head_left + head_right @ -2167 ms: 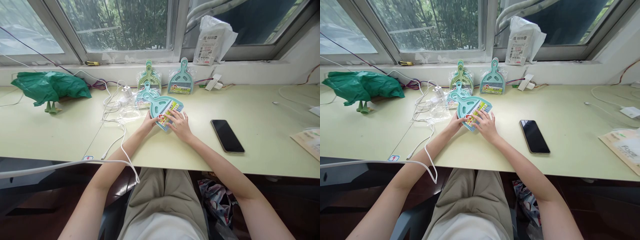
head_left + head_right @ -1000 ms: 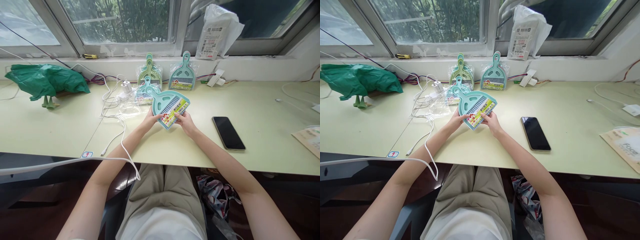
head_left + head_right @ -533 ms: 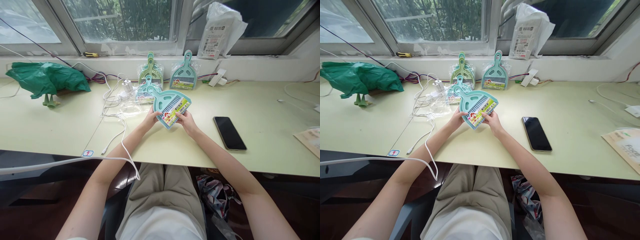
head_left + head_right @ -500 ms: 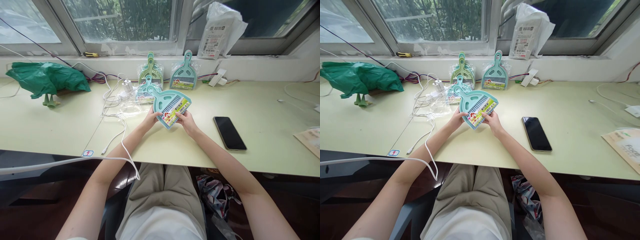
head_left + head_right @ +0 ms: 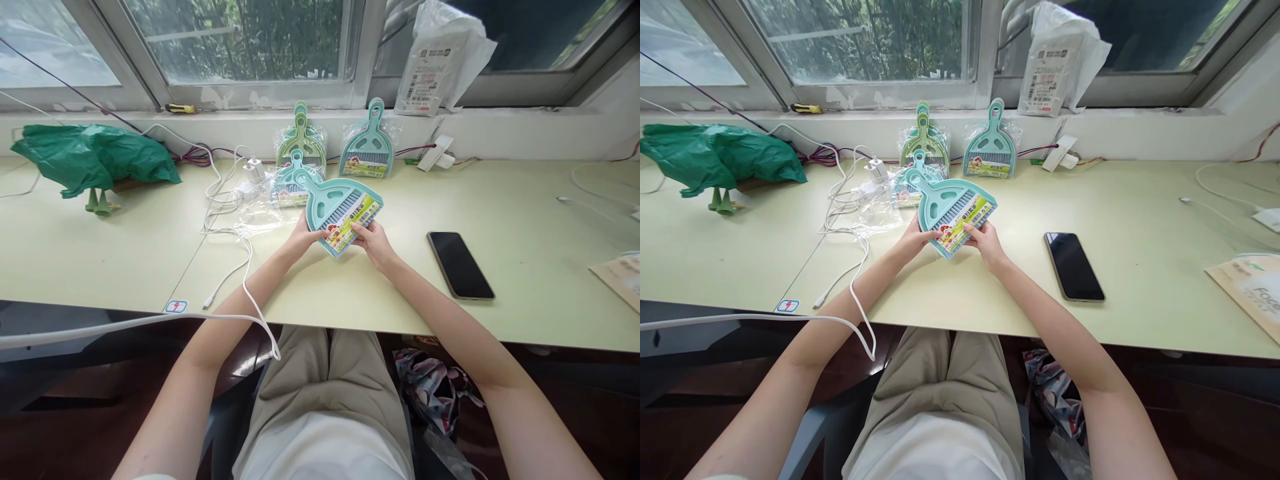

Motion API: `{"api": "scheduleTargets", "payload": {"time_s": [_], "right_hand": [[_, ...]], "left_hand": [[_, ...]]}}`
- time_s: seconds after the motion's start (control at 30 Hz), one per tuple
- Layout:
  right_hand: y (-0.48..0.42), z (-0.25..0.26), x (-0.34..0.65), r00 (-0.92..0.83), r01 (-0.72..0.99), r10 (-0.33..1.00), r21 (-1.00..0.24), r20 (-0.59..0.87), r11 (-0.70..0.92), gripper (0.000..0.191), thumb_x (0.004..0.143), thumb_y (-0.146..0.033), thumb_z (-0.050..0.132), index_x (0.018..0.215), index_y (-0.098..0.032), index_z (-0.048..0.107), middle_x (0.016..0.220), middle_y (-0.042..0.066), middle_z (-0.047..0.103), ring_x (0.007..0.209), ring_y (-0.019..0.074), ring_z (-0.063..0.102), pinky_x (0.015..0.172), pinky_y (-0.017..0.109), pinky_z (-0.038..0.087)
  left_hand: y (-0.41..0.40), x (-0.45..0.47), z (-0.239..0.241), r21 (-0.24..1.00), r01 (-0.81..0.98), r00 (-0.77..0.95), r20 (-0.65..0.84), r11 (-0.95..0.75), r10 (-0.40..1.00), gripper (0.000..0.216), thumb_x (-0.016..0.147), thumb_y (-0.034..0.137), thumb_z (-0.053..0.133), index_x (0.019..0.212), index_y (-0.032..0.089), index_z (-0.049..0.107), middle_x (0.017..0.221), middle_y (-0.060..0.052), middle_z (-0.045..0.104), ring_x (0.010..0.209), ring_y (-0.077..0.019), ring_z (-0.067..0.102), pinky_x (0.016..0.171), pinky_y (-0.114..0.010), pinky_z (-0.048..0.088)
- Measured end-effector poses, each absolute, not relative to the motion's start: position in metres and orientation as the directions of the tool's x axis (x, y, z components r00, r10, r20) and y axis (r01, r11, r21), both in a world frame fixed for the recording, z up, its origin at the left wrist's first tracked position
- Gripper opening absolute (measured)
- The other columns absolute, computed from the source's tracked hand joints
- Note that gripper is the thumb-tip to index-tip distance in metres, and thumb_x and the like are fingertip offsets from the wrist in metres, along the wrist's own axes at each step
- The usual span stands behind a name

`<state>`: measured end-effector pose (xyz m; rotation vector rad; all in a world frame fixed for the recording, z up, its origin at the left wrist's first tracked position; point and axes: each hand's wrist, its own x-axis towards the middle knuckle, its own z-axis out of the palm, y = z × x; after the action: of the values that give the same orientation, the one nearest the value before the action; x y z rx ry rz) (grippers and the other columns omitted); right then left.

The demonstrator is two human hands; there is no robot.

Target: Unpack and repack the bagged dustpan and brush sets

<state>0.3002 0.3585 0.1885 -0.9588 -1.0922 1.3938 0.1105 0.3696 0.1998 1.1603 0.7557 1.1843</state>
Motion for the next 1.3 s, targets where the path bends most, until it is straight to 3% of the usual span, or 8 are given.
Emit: {"api": "scheduleTargets", "payload": {"time_s": [0.3, 0.63, 1.03, 1.3], "right_hand": [[0.3599, 0.1886, 0.3011, -0.083, -0.305, 0.996, -0.951, -0.020, -0.045, 0.031, 0.079, -0.044, 0.066, 0.099, -0.021, 0.058, 0.102, 0.005, 0.072, 0.087, 0.0212, 0.070, 0.080, 0.042, 0.060], [0.3628, 0.1889, 0.3050, 0.004, -0.366, 0.998, -0.929, -0.064, -0.058, 0.024, 0.081, -0.041, 0.063, 0.094, -0.021, 0.060, 0.091, 0.001, 0.072, 0.073, 0.0154, 0.069, 0.070, 0.032, 0.060], [0.3609, 0.1935, 0.3034, 0.018, -0.379, 0.996, -0.923, -0.085, -0.072, 0.021, 0.081, -0.038, 0.064, 0.090, -0.020, 0.059, 0.082, 0.000, 0.070, 0.069, 0.0153, 0.068, 0.071, 0.034, 0.060], [0.3599, 0.1957, 0.3036, -0.004, -0.399, 0.997, -0.914, -0.082, -0.077, 0.022, 0.081, -0.039, 0.063, 0.093, -0.021, 0.060, 0.087, 0.001, 0.072, 0.074, 0.0169, 0.069, 0.074, 0.035, 0.060]], "left_hand": [[0.3722, 0.1086, 0.1958, 0.959, -0.279, 0.266, 0.129, -0.052, 0.955, 0.091, 0.058, 0.019, 0.080, 0.137, 0.026, 0.037, 0.128, -0.007, 0.056, 0.127, -0.0303, 0.048, 0.108, -0.050, 0.039], [0.3732, 0.1092, 0.1931, 0.961, -0.249, 0.293, 0.192, -0.119, 0.937, 0.076, 0.059, 0.021, 0.080, 0.128, 0.024, 0.048, 0.129, -0.007, 0.056, 0.130, -0.0306, 0.045, 0.110, -0.053, 0.035], [0.3730, 0.1101, 0.1937, 0.963, -0.253, 0.292, 0.163, -0.088, 0.942, 0.082, 0.058, 0.021, 0.080, 0.132, 0.024, 0.045, 0.130, -0.008, 0.055, 0.129, -0.0307, 0.046, 0.110, -0.052, 0.035], [0.3710, 0.1099, 0.1956, 0.965, -0.249, 0.281, 0.149, -0.078, 0.948, 0.082, 0.058, 0.020, 0.080, 0.132, 0.023, 0.044, 0.130, -0.008, 0.054, 0.129, -0.0310, 0.045, 0.109, -0.052, 0.037]]}}
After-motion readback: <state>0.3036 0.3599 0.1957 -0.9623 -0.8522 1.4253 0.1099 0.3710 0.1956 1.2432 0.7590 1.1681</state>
